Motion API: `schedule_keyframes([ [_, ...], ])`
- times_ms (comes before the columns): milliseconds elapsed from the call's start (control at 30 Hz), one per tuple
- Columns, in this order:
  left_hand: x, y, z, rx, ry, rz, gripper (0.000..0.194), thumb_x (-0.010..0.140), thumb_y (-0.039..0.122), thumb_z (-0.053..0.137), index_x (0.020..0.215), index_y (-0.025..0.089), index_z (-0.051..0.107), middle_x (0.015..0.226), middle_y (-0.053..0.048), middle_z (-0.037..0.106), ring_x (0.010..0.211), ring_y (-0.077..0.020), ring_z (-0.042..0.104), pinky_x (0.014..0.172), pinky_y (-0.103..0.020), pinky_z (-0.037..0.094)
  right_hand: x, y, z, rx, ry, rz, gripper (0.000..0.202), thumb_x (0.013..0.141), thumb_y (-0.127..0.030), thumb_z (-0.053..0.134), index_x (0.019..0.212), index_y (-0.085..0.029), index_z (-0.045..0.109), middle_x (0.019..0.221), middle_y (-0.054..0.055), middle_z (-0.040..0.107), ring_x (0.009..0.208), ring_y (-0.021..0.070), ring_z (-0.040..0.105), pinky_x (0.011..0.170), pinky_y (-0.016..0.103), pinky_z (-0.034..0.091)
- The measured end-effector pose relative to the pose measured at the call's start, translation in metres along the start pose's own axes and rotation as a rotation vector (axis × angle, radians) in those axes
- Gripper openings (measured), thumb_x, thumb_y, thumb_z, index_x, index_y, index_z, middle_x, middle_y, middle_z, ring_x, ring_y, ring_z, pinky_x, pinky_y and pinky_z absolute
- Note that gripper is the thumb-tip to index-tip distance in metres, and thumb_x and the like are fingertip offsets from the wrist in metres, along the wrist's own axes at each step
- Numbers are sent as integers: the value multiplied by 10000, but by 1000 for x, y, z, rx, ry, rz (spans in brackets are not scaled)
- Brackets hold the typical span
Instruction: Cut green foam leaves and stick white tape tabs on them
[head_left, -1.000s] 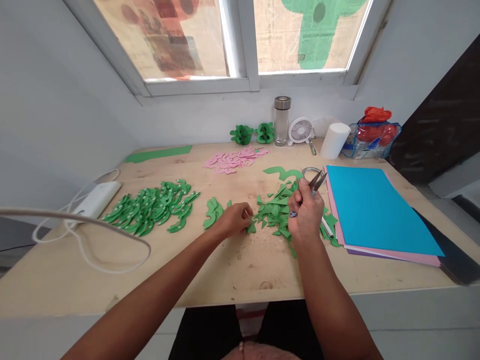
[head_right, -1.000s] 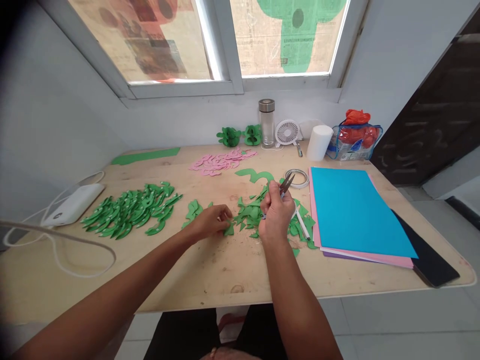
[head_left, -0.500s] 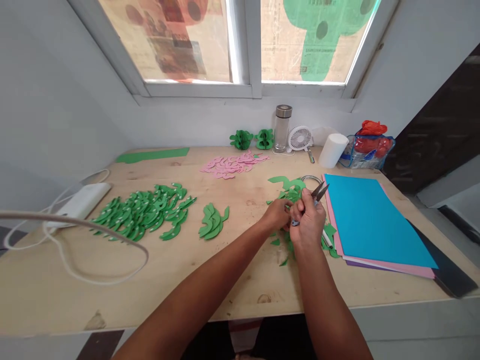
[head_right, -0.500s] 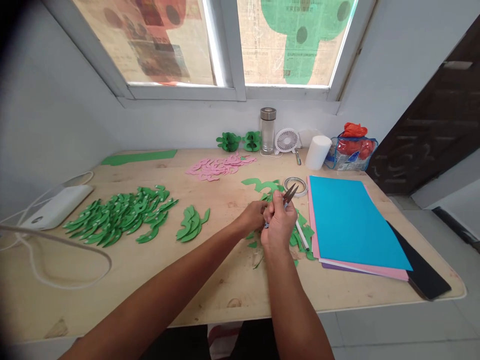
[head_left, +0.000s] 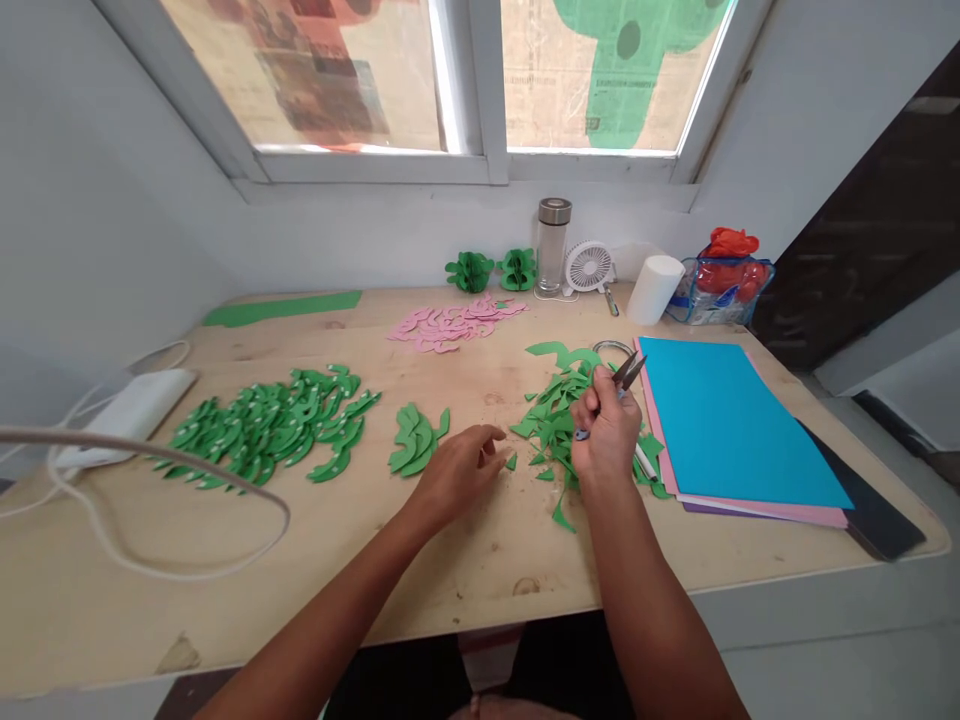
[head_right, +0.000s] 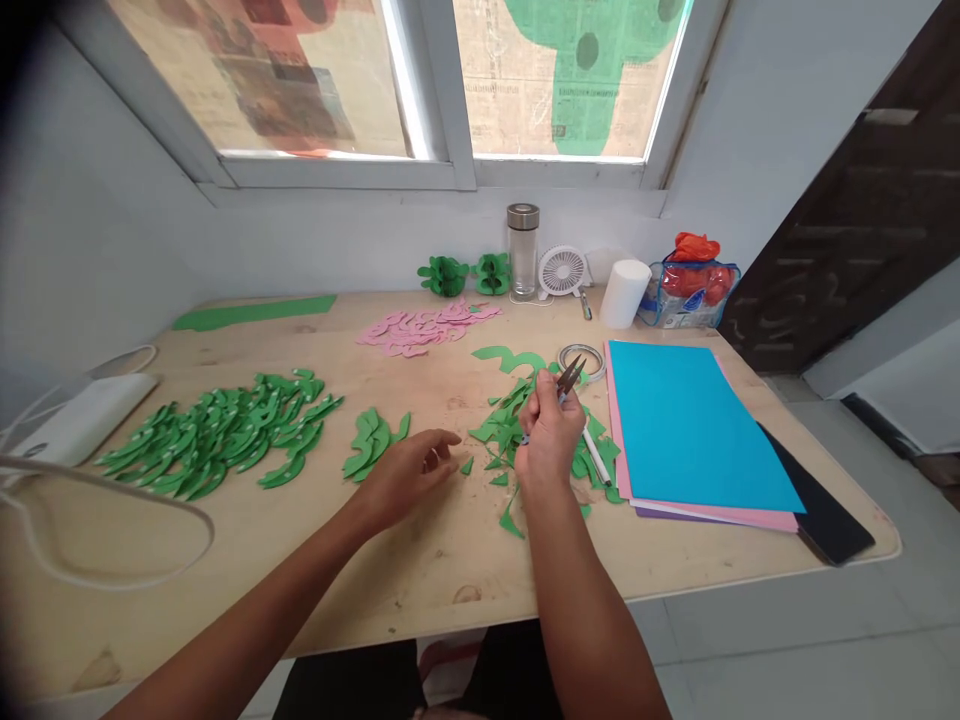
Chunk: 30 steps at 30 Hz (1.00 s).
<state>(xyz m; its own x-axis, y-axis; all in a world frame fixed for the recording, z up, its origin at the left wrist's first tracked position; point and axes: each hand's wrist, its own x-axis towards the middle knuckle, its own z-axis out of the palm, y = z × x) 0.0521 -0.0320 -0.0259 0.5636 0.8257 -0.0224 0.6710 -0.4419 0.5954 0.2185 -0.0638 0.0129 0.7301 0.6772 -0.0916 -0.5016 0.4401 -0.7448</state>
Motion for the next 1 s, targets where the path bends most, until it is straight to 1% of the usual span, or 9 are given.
schedule_keyframes([
  [67, -4, 0, 1, 108, -63, 13, 233, 756, 206, 524, 976, 195, 600, 841, -27, 643, 747, -172, 601, 638, -260, 424, 0, 2, 0, -6, 3, -1, 269, 659, -311, 723, 692, -187, 486, 417, -131, 384, 331, 16, 250, 339, 176, 186],
  [133, -5, 4, 4, 193, -96, 14, 205, 746, 181, 512, 931, 201, 597, 855, -28, 636, 768, -174, 597, 617, -255, 395, 0, 4, -1, -16, 7, -4, 270, 657, -312, 722, 693, -188, 484, 418, -131, 383, 334, 16, 249, 337, 174, 180],
  [267, 0, 14, 9, 278, -111, 9, 168, 738, 118, 455, 811, 209, 575, 847, -19, 631, 767, -162, 585, 604, -257, 358, 1, 7, -1, -41, 23, -12, 296, 648, -337, 725, 680, -191, 469, 421, -129, 383, 336, 16, 246, 332, 172, 169],
  [400, 2, 19, 11, 302, -104, 5, 146, 741, 112, 452, 746, 207, 562, 819, -22, 629, 766, -167, 581, 610, -263, 350, 4, 9, -2, -50, 41, -17, 309, 630, -356, 732, 682, -193, 474, 418, -132, 374, 336, 16, 242, 328, 170, 166],
  [533, 1, 20, 14, 341, -76, -10, 149, 794, 137, 436, 785, 204, 569, 841, -37, 639, 805, -182, 590, 641, -273, 358, 6, 12, -4, -48, 46, -19, 293, 632, -347, 727, 674, -186, 486, 424, -129, 381, 340, 14, 244, 328, 165, 169],
  [667, 1, 22, 19, 375, -43, -38, 180, 843, 163, 405, 893, 198, 574, 920, -60, 655, 868, -203, 599, 668, -286, 365, 8, 14, -5, -55, 61, -27, 289, 630, -354, 721, 678, -189, 488, 417, -132, 378, 332, 17, 243, 323, 169, 165],
  [800, 3, 26, 23, 396, -27, -69, 202, 851, 166, 395, 871, 192, 594, 927, -75, 665, 886, -216, 608, 682, -295, 370, 10, 14, -5, -64, 71, -45, 309, 626, -368, 723, 674, -193, 473, 416, -134, 372, 330, 20, 248, 320, 172, 162],
  [900, 7, 32, 27, 393, 2, -95, 214, 859, 188, 392, 880, 193, 605, 952, -78, 675, 897, -221, 614, 681, -299, 374, 12, 12, -6, -62, 80, -53, 314, 629, -376, 721, 682, -195, 470, 418, -136, 367, 325, 20, 253, 320, 173, 165],
  [1000, 12, 44, 35, 375, 24, -115, 216, 858, 211, 403, 898, 202, 616, 941, -70, 686, 885, -223, 625, 669, -298, 380, 13, 8, -6, -55, 78, -57, 311, 634, -376, 717, 678, -192, 470, 419, -136, 369, 320, 19, 248, 316, 174, 162],
])
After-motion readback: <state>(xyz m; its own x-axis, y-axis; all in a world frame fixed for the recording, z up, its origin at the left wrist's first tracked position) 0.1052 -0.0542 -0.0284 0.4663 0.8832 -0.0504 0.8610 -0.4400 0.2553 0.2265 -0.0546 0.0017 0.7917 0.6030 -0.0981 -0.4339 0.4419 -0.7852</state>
